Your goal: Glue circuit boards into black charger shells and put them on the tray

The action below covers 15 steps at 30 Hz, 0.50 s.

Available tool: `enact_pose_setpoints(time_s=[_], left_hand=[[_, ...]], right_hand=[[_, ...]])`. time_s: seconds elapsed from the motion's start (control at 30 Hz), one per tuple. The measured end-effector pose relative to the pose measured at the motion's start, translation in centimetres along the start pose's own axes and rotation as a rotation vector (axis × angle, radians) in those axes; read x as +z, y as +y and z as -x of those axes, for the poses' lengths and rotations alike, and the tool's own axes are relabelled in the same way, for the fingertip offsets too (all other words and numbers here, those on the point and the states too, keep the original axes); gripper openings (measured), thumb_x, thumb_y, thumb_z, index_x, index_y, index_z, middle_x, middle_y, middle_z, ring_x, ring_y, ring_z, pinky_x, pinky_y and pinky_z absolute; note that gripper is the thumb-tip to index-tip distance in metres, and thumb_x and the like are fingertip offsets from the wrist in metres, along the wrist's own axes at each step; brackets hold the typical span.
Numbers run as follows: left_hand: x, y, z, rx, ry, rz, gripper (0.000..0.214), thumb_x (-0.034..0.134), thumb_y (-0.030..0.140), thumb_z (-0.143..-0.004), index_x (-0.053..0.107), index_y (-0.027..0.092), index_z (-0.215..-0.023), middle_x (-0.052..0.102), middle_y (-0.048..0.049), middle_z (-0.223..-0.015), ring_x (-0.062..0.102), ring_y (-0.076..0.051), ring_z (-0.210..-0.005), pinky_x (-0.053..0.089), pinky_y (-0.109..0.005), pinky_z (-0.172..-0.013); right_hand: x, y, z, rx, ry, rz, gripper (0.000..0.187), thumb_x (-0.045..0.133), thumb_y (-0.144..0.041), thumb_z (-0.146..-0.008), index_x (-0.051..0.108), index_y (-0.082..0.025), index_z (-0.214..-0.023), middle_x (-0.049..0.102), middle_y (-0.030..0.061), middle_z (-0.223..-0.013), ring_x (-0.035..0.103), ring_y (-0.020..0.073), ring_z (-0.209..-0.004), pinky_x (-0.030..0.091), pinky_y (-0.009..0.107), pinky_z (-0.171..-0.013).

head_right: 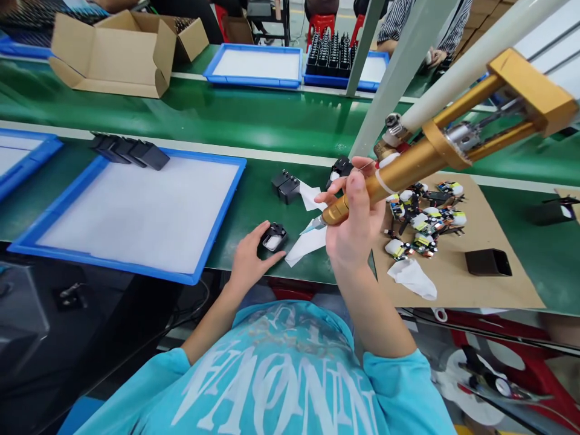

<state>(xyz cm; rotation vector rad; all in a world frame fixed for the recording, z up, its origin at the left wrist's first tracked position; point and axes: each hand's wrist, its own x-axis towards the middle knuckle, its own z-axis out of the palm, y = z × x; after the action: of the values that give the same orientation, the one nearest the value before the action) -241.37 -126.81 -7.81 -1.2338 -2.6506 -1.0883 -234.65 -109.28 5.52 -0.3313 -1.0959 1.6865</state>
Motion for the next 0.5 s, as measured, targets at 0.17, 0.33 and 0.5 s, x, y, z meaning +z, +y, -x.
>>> enact_pose_setpoints(time_s=[0.17,0.33,0.5], left_hand=[[-0.7,0.4,-1.2,0.045,-0.011,0.075,0.073,0.067,0.050,-0.076,0.038,0.021,-0.136,0.041,-0.0124,-0.144,0.042,-0.027,-0.129,0.038,-0.044,-0.104],[-1.8,1.3,-3.1,0.147,-0.063,0.148,0.043,0.047,0.039,-0.092,0.046,0.023,-0.133,0.053,-0.0059,-0.136,0.043,-0.020,-0.129,0.034,-0.040,-0.109],[-1.1,1.9,-3.5,0.113,-0.038,0.078,0.029,0.046,0.032,-0.094,0.061,0.023,-0.117,0.069,-0.0012,-0.113,0.065,-0.015,-0.100,0.050,-0.029,-0.090]], right_hand=[[-0.1,0.1,-0.2,-0.004,-0.005,-0.012,0.021,0.063,-0.041,-0.076,0.061,-0.025,-0.089,0.045,-0.0026,-0.085,0.051,0.0048,-0.064,0.047,0.019,-0.050],[-1.3,0.3,-1.0,-0.021,0.037,0.030,0.021,0.063,-0.042,-0.076,0.060,-0.025,-0.088,0.050,-0.0021,-0.088,0.052,0.0063,-0.063,0.047,0.021,-0.048],[-3.0,0.6,-1.6,-0.040,0.034,-0.002,0.021,0.063,-0.040,-0.076,0.061,-0.023,-0.088,0.051,-0.0015,-0.089,0.052,0.0054,-0.062,0.045,0.020,-0.046]])
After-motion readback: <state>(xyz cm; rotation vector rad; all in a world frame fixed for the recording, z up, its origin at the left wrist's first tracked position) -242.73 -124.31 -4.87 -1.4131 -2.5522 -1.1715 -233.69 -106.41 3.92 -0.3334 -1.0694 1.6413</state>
